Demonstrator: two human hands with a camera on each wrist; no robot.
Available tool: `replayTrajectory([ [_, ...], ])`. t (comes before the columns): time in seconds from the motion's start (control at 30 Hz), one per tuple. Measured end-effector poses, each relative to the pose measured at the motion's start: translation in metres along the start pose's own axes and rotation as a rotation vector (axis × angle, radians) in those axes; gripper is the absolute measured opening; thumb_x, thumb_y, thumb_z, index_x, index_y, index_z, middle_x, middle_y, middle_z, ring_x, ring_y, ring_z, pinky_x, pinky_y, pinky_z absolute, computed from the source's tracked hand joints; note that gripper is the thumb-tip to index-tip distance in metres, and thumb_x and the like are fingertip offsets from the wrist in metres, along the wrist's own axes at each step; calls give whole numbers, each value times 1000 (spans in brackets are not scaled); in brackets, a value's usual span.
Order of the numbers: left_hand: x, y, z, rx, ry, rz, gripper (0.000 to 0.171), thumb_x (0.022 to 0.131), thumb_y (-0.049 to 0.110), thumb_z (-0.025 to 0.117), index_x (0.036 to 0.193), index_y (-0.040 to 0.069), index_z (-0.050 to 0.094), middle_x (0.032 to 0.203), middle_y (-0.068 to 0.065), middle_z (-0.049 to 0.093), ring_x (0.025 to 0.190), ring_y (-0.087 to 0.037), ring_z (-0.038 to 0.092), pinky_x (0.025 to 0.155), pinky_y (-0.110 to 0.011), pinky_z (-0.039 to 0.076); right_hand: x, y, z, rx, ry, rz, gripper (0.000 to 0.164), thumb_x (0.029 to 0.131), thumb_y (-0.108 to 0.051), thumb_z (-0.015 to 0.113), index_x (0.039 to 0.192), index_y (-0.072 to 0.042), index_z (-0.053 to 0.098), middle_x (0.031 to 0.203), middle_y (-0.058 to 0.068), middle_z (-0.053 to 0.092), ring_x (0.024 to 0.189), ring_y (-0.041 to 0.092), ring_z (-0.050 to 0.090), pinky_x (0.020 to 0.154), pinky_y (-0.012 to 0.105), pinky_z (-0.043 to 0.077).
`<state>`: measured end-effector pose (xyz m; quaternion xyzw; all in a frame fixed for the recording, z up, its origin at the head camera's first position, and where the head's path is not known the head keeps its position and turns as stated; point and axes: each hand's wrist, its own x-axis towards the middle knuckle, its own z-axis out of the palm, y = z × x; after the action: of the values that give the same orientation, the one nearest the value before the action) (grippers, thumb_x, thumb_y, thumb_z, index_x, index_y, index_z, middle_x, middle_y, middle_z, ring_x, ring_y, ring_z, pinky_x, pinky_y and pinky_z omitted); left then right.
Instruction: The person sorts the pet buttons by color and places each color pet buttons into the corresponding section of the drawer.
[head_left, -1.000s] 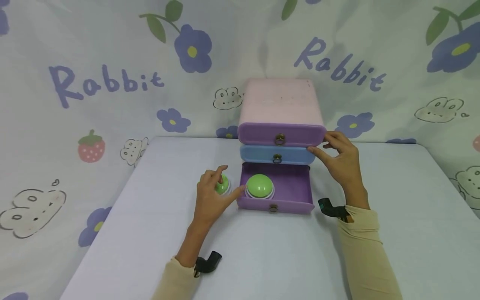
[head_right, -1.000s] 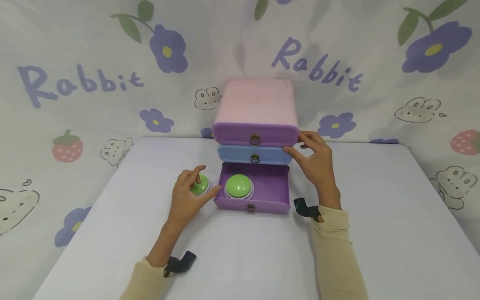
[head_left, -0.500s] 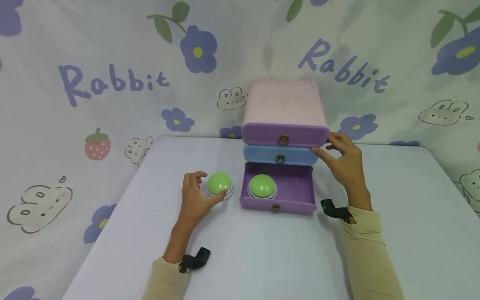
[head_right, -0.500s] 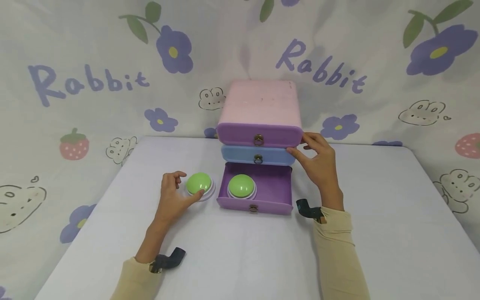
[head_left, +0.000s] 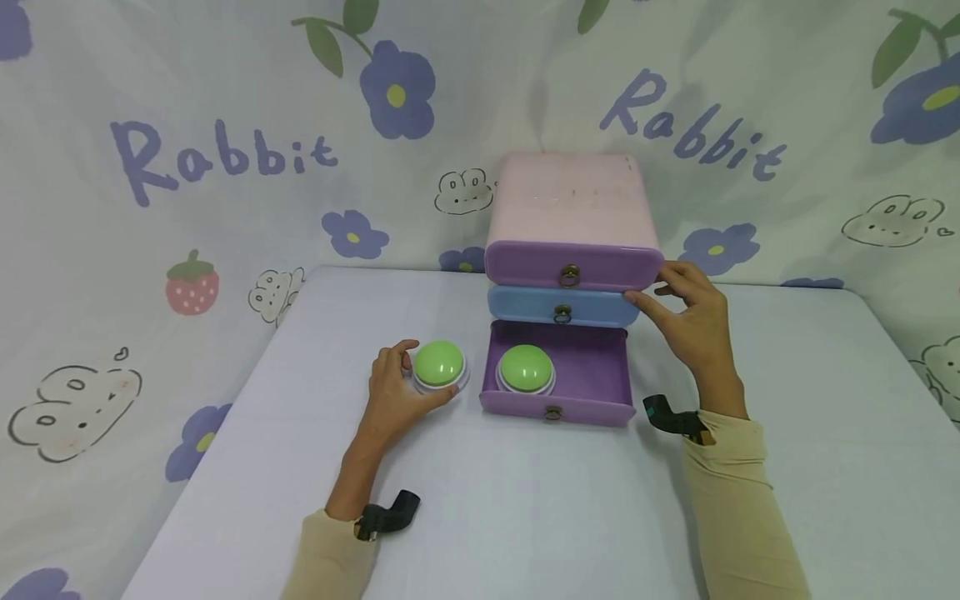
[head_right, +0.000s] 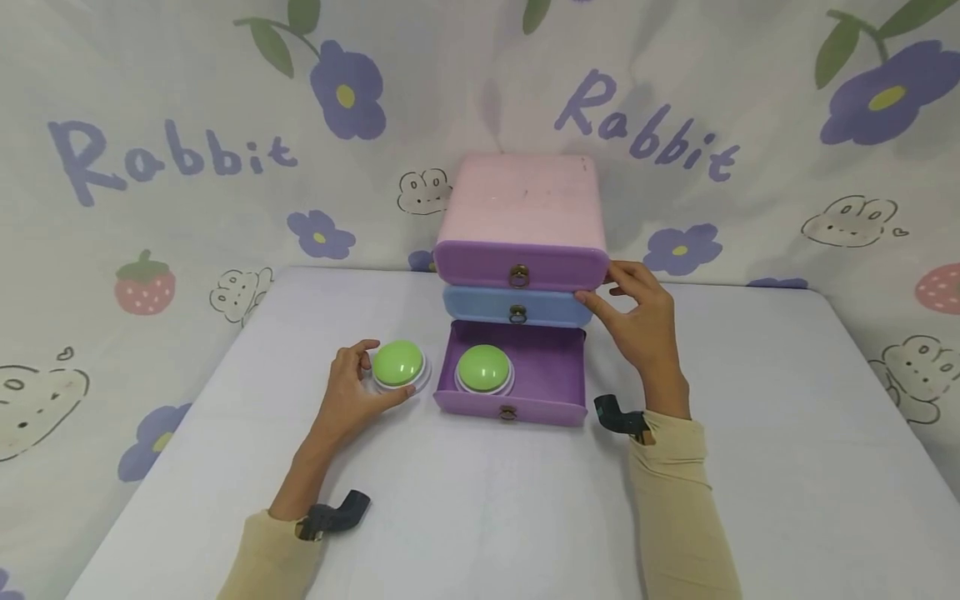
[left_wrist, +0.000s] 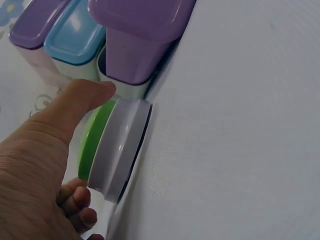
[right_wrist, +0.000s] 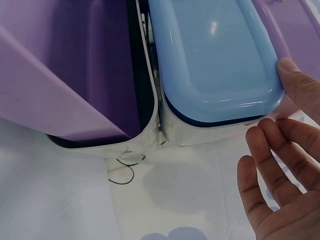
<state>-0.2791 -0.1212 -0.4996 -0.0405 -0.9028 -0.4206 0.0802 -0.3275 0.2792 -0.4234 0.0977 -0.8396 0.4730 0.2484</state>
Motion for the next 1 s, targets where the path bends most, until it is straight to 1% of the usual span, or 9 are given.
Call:
replayTrajectory([
  [0.1,0,-3,1,1,4,9,90,67,36,91,137,4,45,101,-10,39,103,-26,36,91,-44,27,-1,-2,1,5,3,3,48,80,-9,86,125,-10,71,117,0,64,100,1,55,90,20,44],
  [0.2,0,-4,2,1,12,15,88,67,37,91,136,5,48,100,-9,40,101,-26,37,90,-43,27,-1,-2,1,9,7,-1,48,79,-6,86,125,-9,71,116,2,64,101,4,55,90,20,45],
  [0.37,1,-4,4,-3,13,1,83,68,36,91,135,7,52,99,-7,41,99,-24,37,90,-42,28,0,-3,1,18,16,-12,48,79,-2,85,125,-6,71,115,-1,64,101,5,55,90,19,45],
  [0.47,1,-5,4,-1,15,-9,81,68,35,92,134,7,54,98,-7,41,99,-24,37,89,-41,28,-2,-15,0,29,17,-11,47,79,2,83,125,-2,70,114,0,64,100,4,54,90,20,45],
  [0.57,2,-5,4,5,30,-3,80,66,34,93,132,6,56,98,-7,42,99,-24,38,87,-40,30,-3,-25,-1,37,13,-1,46,81,4,81,125,2,68,114,3,63,100,6,54,91,20,45],
  [0.63,3,-4,4,7,48,4,79,65,33,93,130,4,57,97,-8,43,98,-25,38,85,-40,31,-3,-23,-1,38,11,7,46,81,3,81,125,1,68,115,3,63,100,6,54,91,21,45],
  [0.73,4,-3,2,-6,79,6,79,66,32,93,129,3,57,97,-8,43,98,-25,37,83,-38,31,-3,-10,0,25,11,21,47,81,1,82,126,-1,68,115,1,63,100,3,54,91,21,46],
  [0.87,6,5,1,-50,83,4,77,68,33,92,130,4,57,98,-7,41,97,-24,37,82,-36,31,-2,0,0,23,16,11,48,80,-3,84,126,-6,70,117,0,64,100,2,54,91,20,45],
  [1.0,7,21,2,-87,70,11,74,69,34,91,130,7,57,98,-6,39,96,-23,36,81,-36,32,0,0,1,29,8,-2,49,79,-8,86,125,-11,71,118,0,64,101,4,55,91,20,45],
])
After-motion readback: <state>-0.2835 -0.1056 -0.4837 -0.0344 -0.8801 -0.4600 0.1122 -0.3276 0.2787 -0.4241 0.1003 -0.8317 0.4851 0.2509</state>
